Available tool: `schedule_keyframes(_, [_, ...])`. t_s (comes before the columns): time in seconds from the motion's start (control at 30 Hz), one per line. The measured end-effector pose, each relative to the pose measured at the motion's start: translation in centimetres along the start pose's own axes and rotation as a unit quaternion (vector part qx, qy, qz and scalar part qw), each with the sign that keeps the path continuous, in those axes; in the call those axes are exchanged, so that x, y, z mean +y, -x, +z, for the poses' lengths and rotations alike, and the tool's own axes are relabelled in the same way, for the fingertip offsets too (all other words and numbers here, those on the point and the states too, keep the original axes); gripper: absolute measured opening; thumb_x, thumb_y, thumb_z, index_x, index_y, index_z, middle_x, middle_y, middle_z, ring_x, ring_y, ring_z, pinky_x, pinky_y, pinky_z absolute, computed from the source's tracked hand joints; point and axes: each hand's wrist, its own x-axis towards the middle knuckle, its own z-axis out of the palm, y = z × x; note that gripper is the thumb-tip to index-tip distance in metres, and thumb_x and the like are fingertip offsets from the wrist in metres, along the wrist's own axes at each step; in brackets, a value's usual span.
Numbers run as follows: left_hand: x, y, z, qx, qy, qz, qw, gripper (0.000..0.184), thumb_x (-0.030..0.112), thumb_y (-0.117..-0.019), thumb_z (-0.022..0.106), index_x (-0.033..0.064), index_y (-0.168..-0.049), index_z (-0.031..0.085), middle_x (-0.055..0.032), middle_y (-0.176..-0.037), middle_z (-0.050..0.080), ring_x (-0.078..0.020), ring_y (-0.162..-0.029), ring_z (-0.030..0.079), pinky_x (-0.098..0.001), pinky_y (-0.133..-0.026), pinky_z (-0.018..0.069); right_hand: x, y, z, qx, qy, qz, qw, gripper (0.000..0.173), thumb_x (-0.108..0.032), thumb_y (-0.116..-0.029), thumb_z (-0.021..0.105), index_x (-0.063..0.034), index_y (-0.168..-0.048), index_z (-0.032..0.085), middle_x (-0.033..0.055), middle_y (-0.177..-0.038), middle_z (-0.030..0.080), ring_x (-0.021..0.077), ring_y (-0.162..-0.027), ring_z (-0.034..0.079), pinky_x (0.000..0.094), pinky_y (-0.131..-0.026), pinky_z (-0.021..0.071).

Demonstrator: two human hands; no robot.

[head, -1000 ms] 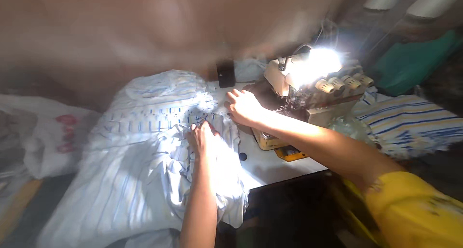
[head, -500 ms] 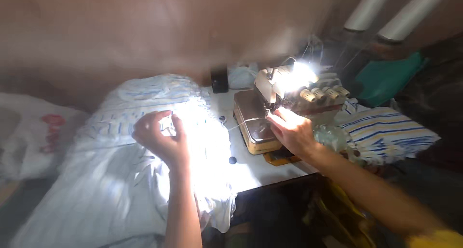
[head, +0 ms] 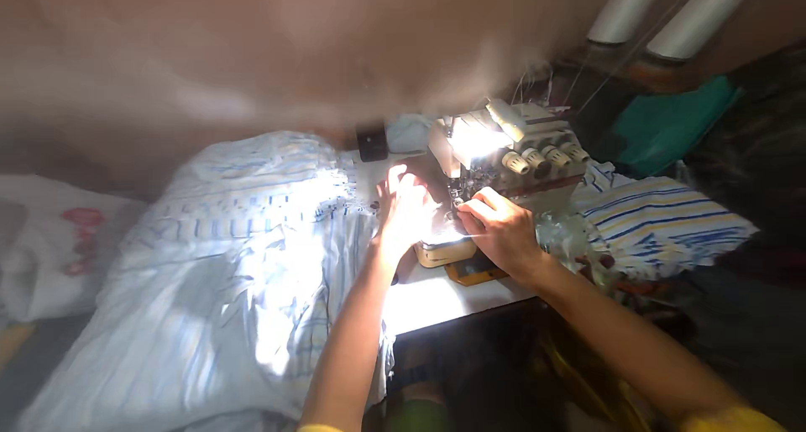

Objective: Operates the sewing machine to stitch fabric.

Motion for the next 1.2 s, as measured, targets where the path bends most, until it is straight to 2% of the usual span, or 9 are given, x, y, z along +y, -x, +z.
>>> schedule_keyframes(0.37, [-0.7,1.3,0.6,0.008,0.01,0.015,1.0,0.012,0.013,-0.092,0.071,0.0017,-0.091,0.076,-0.0205,-0.115,0.067,-0.0465,-0.132,0.044,-0.0642,-0.102,0.0326,0.1,0.4,-0.3,-0.016,-0.008,0.007,1.0,0.019,-0.015,-0.0927,0.063,-0.0034,-0.091,0.078,0.0137,-0.08,0.066,0.0283,-0.067,0.065,0.0388,-0.053,0.05])
schedule_keyframes(0.47, [-0.5,1.4,0.8,0.021,0.021,-0.023,0.999,0.017,0.014,-0.0952,0.068,-0.0021,-0.092,0.073,-0.0228,-0.124,0.062,-0.045,-0.133,0.043,-0.0626,-0.105,0.0329,0.1,0.1,-0.7,-0.038,-0.009,0.009,0.999,0.018,-0.014,-0.0923,0.063,-0.003,-0.091,0.078,0.0139,-0.08,0.065,0.0288,-0.069,0.065,0.039,-0.054,0.0502])
schedule_keyframes(0.53, [-0.2,1.5,0.9,0.067,0.012,-0.053,0.996,0.017,0.016,-0.0947,0.069,-0.0008,-0.092,0.073,-0.0198,-0.13,0.061,-0.0429,-0.135,0.044,-0.0608,-0.107,0.0345,0.1,0.0,-0.8,-0.046,-0.007,0.007,0.999,0.018,-0.014,-0.0923,0.063,-0.0032,-0.092,0.078,0.0138,-0.081,0.064,0.0293,-0.07,0.065,0.0394,-0.054,0.0501])
schedule_keyframes(0.63, [-0.2,1.5,0.9,0.144,0.009,-0.052,0.988,0.02,0.016,-0.0945,0.066,0.0021,-0.107,0.073,-0.0173,-0.139,0.059,-0.0447,-0.14,0.039,-0.0635,-0.106,0.0327,0.1,0.2,-0.7,-0.047,-0.001,0.004,0.999,0.019,-0.014,-0.0928,0.062,-0.0034,-0.092,0.078,0.0139,-0.081,0.065,0.0297,-0.071,0.065,0.0398,-0.054,0.0497])
schedule_keyframes(0.7, [0.0,1.3,0.6,0.173,0.026,-0.032,0.984,0.025,0.017,-0.0933,0.063,0.0034,-0.112,0.073,-0.0169,-0.137,0.061,-0.0454,-0.139,0.04,-0.0631,-0.104,0.034,0.1,0.2,-0.6,-0.043,0.003,0.005,0.999,0.019,-0.014,-0.0926,0.062,-0.0035,-0.092,0.078,0.0141,-0.081,0.065,0.03,-0.071,0.065,0.0401,-0.055,0.0501])
schedule_keyframes(0.8, [0.6,1.2,0.5,0.148,0.056,-0.015,0.987,0.021,0.021,-0.0908,0.068,0.0048,-0.101,0.076,-0.0172,-0.132,0.063,-0.0459,-0.137,0.042,-0.0627,-0.104,0.0349,0.0,0.2,-0.8,-0.038,0.002,0.014,0.999,0.017,-0.014,-0.0893,0.066,-0.0033,-0.094,0.078,0.0152,-0.084,0.066,0.0307,-0.071,0.066,0.0409,-0.055,0.0514])
schedule_keyframes(0.9, [1.2,0.5,0.4,0.062,0.098,-0.033,0.993,0.019,0.021,-0.0905,0.074,0.0042,-0.099,0.078,-0.0164,-0.13,0.064,-0.044,-0.135,0.044,-0.0626,-0.104,0.0354,-0.2,0.4,-1.1,-0.039,-0.003,0.023,0.999,0.016,-0.013,-0.0864,0.067,-0.0027,-0.095,0.076,0.0155,-0.086,0.067,0.0305,-0.071,0.067,0.0409,-0.055,0.0518])
schedule_keyframes(1.07, [1.0,-1.3,1.0,-0.032,0.128,-0.064,0.989,0.017,0.022,-0.0899,0.077,0.0061,-0.094,0.079,-0.015,-0.11,0.071,-0.0353,-0.117,0.058,-0.0567,-0.101,0.04,0.0,0.8,-0.9,-0.032,-0.006,0.043,0.999,0.019,-0.015,-0.0869,0.066,-0.0016,-0.097,0.075,0.0158,-0.086,0.067,0.0303,-0.069,0.066,0.0415,-0.054,0.0508])
schedule_keyframes(1.2, [1.9,-1.5,0.6,-0.051,0.132,-0.103,0.985,0.015,0.017,-0.0908,0.074,0.005,-0.097,0.079,-0.0168,-0.112,0.071,-0.0376,-0.125,0.053,-0.0577,-0.104,0.0344,0.2,1.0,-0.5,-0.019,-0.015,0.04,0.999,0.018,-0.015,-0.0869,0.066,-0.0002,-0.094,0.074,0.0159,-0.084,0.066,0.0299,-0.067,0.066,0.0412,-0.053,0.0509])
